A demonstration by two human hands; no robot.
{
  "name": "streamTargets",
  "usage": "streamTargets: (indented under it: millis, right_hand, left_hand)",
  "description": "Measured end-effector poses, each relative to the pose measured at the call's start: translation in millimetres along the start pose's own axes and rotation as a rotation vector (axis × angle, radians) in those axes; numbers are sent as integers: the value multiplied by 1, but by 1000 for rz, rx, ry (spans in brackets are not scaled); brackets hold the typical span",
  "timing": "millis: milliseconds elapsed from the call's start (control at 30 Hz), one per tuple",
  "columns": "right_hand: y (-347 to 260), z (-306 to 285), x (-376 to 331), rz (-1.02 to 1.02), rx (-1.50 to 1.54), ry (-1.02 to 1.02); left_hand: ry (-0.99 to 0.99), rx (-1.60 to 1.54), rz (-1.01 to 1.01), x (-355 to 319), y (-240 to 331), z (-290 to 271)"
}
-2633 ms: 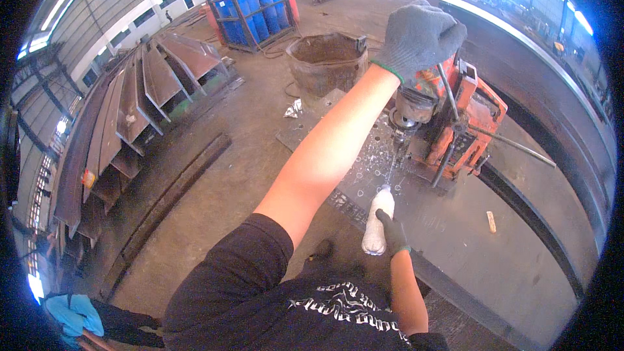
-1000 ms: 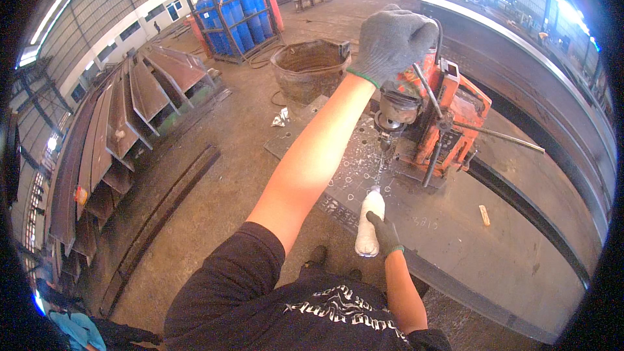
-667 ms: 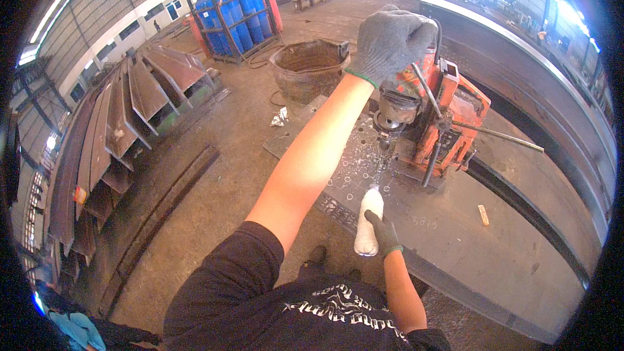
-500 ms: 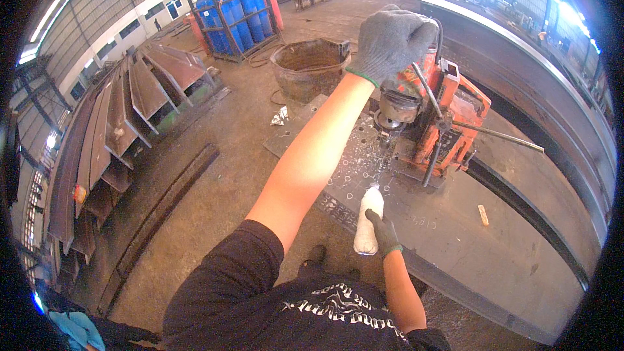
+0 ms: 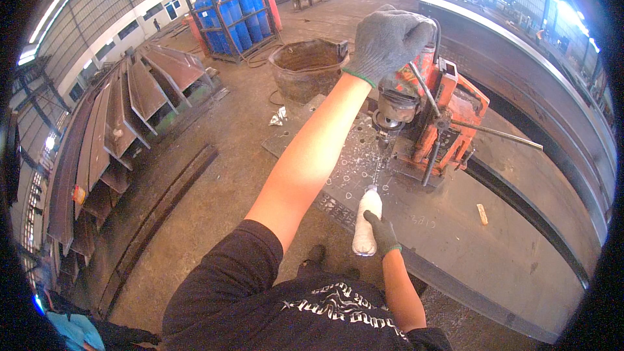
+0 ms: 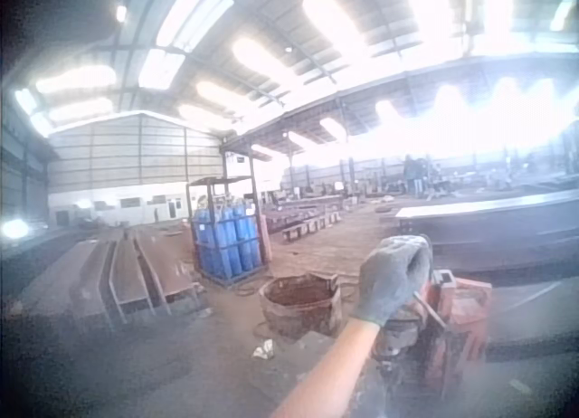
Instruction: The person operates a portable drill press on a large metal plate, repeatedly applying liquid from a bottle to the drill bit area while lowering and raising the drill. The person repositions the drill press and continues drilling at marked locations on the plate.
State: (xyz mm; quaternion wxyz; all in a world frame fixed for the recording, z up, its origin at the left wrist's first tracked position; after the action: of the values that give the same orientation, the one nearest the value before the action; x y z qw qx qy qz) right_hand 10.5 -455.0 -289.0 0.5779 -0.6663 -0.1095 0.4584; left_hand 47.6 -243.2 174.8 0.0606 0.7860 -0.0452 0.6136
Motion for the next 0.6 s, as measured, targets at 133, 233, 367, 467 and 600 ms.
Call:
streamTargets:
  millis: [133,233,367,467,600]
  right_hand:
    - [0,1,-1,5,34,-19]
    - [0,0,-1,15,31,-17]
    - [2,-3,2,6,11,-1]
    - [1,-1,1,-20,9,-4]
    - [-1,-4,0,13,-25,0]
  left_hand:
    - [67,-34,23,-1,-2,2]
    - [73,-50,22,-1,-1,2]
    - [83,-80,14,-1,-1,1]
    - [129,-102,29,-2,-4,2]
    - [46,-56,17,-2,-3,1]
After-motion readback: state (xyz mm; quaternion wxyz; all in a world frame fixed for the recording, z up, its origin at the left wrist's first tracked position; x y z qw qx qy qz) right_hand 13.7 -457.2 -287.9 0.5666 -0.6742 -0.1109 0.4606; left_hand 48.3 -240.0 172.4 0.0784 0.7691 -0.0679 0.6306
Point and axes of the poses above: each hand's wrist, its own x-axis towards the middle knuckle, its own z-axis out of the palm, y = z × x, the point moved 4 cm from there along x, towards the middle knuckle, and after that the axes turned 3 degrees about -x, right-handed, at the moved point
